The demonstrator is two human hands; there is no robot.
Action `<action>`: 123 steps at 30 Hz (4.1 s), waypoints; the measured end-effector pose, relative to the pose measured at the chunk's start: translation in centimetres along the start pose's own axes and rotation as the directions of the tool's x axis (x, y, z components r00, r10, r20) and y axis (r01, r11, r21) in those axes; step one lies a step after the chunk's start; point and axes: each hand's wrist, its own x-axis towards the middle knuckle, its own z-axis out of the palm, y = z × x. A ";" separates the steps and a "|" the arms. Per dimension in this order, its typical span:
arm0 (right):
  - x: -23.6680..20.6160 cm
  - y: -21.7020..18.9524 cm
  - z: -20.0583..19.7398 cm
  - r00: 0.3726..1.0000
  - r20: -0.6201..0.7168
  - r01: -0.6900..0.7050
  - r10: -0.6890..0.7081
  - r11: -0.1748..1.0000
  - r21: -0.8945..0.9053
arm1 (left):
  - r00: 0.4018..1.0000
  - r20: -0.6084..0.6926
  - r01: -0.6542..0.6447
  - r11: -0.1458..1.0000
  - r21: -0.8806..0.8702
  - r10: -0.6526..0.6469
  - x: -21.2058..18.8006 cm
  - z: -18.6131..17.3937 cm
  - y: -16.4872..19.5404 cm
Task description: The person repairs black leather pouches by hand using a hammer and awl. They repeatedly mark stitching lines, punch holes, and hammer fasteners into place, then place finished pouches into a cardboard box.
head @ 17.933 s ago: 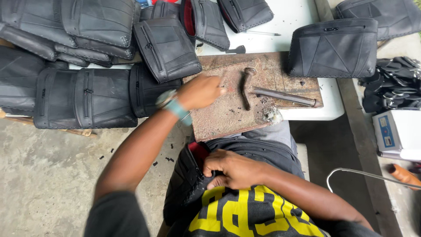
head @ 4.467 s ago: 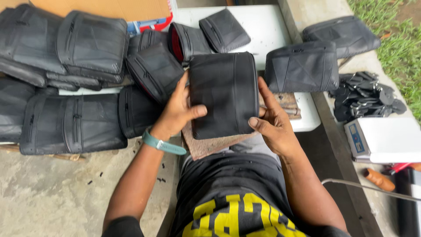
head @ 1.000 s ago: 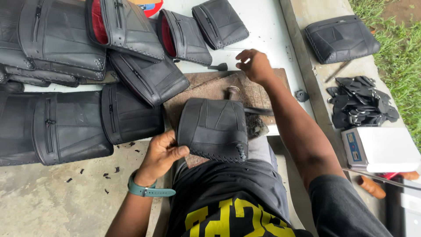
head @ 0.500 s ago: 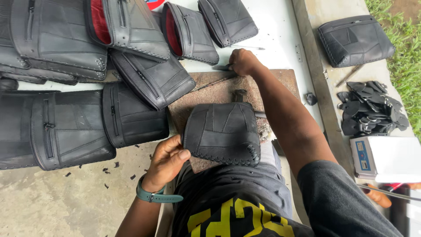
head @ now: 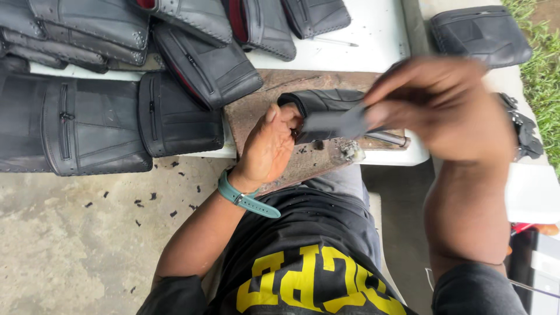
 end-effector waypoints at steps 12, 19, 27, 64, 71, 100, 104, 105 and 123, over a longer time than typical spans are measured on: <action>6.7 21.8 -2.5 0.962 -0.220 -0.258 0.161 0.799 -0.543 | 0.964 -0.266 0.203 0.724 0.660 -0.027 -2.7 0.1 1.8; 12.0 33.6 1.8 0.885 -0.121 -0.341 0.450 0.448 -0.827 | 0.962 -0.273 0.121 0.902 0.414 -0.004 -2.6 -1.7 2.3; 11.0 34.0 1.8 0.903 -0.121 -0.312 0.413 0.434 -0.845 | 0.951 -0.241 0.074 0.611 0.788 0.196 -1.8 -3.1 2.3; -4.9 10.6 8.7 0.704 -0.710 -0.181 -0.019 0.962 -0.206 | 0.852 -0.240 0.120 0.274 0.954 0.466 0.6 1.6 -2.8; -4.5 10.2 8.6 0.707 -0.707 -0.198 -0.003 0.959 -0.202 | 0.853 -0.184 0.071 0.241 0.968 0.489 0.9 1.4 -2.6; -4.1 8.4 7.6 0.782 -0.584 -0.300 -0.217 0.690 -0.659 | 0.965 -0.259 0.200 0.518 0.832 0.044 3.3 0.0 -0.7; -4.7 9.2 6.5 0.782 -0.610 -0.227 -0.129 0.852 -0.471 | 0.980 -0.188 0.151 0.362 0.920 0.070 4.1 0.2 -0.4; -4.9 9.5 6.2 0.777 -0.624 -0.217 -0.077 0.899 -0.381 | 0.982 -0.175 0.140 0.351 0.926 0.071 4.2 0.3 -0.5; -4.8 10.1 6.4 0.753 -0.657 -0.223 -0.030 0.928 -0.298 | 0.984 -0.078 0.026 0.303 0.953 0.161 3.9 0.6 -0.4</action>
